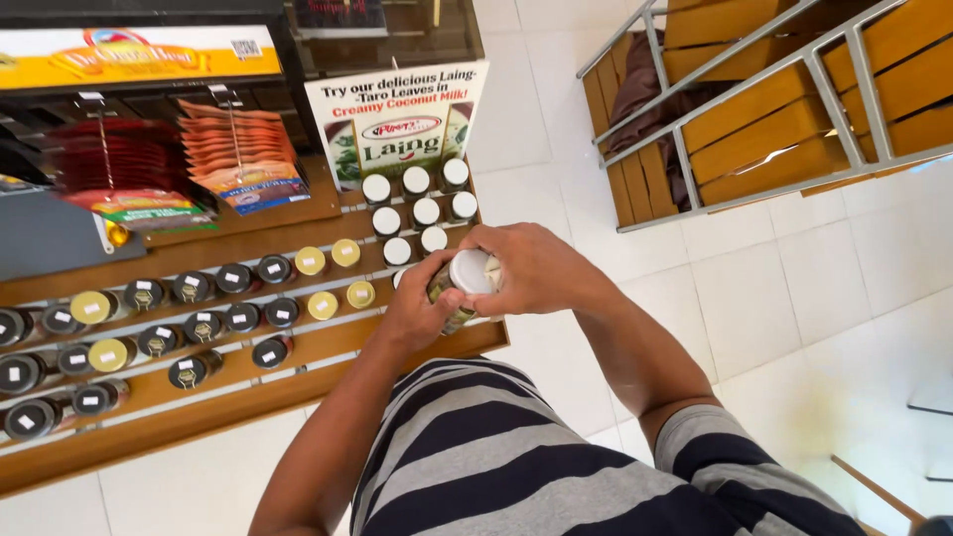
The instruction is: Pick up jars from a display shelf and wipe them with a cloth to clean them.
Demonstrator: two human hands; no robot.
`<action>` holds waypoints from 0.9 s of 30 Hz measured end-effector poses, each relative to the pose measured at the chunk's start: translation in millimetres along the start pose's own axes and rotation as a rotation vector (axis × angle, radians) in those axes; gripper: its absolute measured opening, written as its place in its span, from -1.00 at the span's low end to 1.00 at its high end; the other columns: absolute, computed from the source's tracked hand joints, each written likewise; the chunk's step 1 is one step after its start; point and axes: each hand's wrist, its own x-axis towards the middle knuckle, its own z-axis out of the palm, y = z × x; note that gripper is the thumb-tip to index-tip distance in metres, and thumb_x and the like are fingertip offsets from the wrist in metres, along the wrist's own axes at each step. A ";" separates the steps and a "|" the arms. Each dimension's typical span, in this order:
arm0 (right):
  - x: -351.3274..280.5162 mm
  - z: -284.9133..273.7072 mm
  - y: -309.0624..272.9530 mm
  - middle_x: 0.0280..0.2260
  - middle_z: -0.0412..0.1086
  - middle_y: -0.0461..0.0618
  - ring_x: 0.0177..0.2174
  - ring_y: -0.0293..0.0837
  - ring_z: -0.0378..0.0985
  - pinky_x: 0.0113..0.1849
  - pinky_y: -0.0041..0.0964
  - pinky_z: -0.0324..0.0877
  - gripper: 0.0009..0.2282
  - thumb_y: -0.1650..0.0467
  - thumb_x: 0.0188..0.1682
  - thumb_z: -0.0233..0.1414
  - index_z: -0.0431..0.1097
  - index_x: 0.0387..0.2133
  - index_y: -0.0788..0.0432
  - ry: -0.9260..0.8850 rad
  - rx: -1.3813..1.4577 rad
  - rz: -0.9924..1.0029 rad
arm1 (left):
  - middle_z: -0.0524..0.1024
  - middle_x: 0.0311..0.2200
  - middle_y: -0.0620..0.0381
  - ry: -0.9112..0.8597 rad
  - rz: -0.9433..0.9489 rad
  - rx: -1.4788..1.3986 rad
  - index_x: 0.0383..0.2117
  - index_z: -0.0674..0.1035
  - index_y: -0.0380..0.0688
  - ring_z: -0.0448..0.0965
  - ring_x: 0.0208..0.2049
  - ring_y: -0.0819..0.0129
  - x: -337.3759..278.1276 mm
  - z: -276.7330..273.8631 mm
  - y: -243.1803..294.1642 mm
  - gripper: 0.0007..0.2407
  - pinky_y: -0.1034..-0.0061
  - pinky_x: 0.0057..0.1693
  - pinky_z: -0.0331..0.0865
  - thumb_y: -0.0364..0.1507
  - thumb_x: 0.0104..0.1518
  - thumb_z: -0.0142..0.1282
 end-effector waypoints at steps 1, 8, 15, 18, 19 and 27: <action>0.6 -2.8 -4.9 -0.42 0.53 0.11 -0.42 0.05 0.62 -0.33 -0.11 0.49 -0.52 0.18 -0.32 0.29 0.44 -0.19 0.22 0.011 -0.005 -0.004 | 0.61 -0.13 -0.10 -0.003 0.010 0.006 0.11 0.45 -0.33 0.63 -0.08 0.22 0.6 0.8 -7.4 -0.25 0.38 0.09 0.46 0.21 0.12 -0.05; 11.4 -5.2 51.3 -0.21 0.36 0.05 -0.22 -0.14 0.47 -0.13 -0.26 0.47 -0.72 0.50 -0.14 -0.03 0.36 -0.13 0.30 0.718 0.933 -0.161 | 0.58 -0.05 0.00 0.213 -0.240 -0.860 0.12 0.47 -0.23 0.61 -0.06 0.19 31.5 -11.1 -5.1 -0.38 0.23 0.07 0.52 0.10 0.26 -0.25; 10.8 7.8 -23.4 0.09 0.24 0.17 0.03 -0.09 0.34 0.00 -0.33 0.41 -0.77 0.48 0.13 -0.03 0.30 0.04 0.26 1.123 0.214 -0.301 | 0.50 0.13 -0.02 0.121 -0.003 -1.269 0.26 0.40 -0.25 0.53 0.13 0.14 71.6 -19.7 29.9 -0.53 0.14 0.26 0.44 -0.11 0.49 -0.25; 23.2 38.1 -24.4 0.17 0.16 0.31 0.22 0.15 0.26 0.26 0.01 0.25 -0.73 0.40 0.22 -0.01 0.24 0.12 0.26 0.965 -0.078 -0.462 | 0.47 0.18 0.01 0.103 -0.058 -1.328 0.30 0.36 -0.18 0.50 0.18 0.19 80.7 -17.0 39.5 -0.49 0.23 0.31 0.37 -0.06 0.41 -0.27; 26.6 35.5 -27.9 0.17 0.16 0.31 0.22 0.15 0.26 0.26 0.01 0.25 -0.73 0.40 0.22 -0.01 0.24 0.12 0.26 0.964 -0.080 -0.463 | 0.47 0.18 0.01 0.103 -0.057 -1.330 0.30 0.36 -0.18 0.50 0.18 0.19 82.5 -14.5 21.9 -0.49 0.23 0.31 0.37 -0.06 0.41 -0.27; 47.2 23.1 24.2 0.28 0.17 0.21 0.21 0.13 0.35 0.23 0.00 0.40 -0.65 0.25 0.29 -0.12 0.22 0.24 0.16 1.094 0.630 -0.442 | 0.44 0.15 0.13 0.161 -0.096 -1.067 0.26 0.29 -0.09 0.51 0.12 0.36 94.5 -23.2 35.1 -0.41 0.33 0.23 0.45 0.05 0.24 -0.27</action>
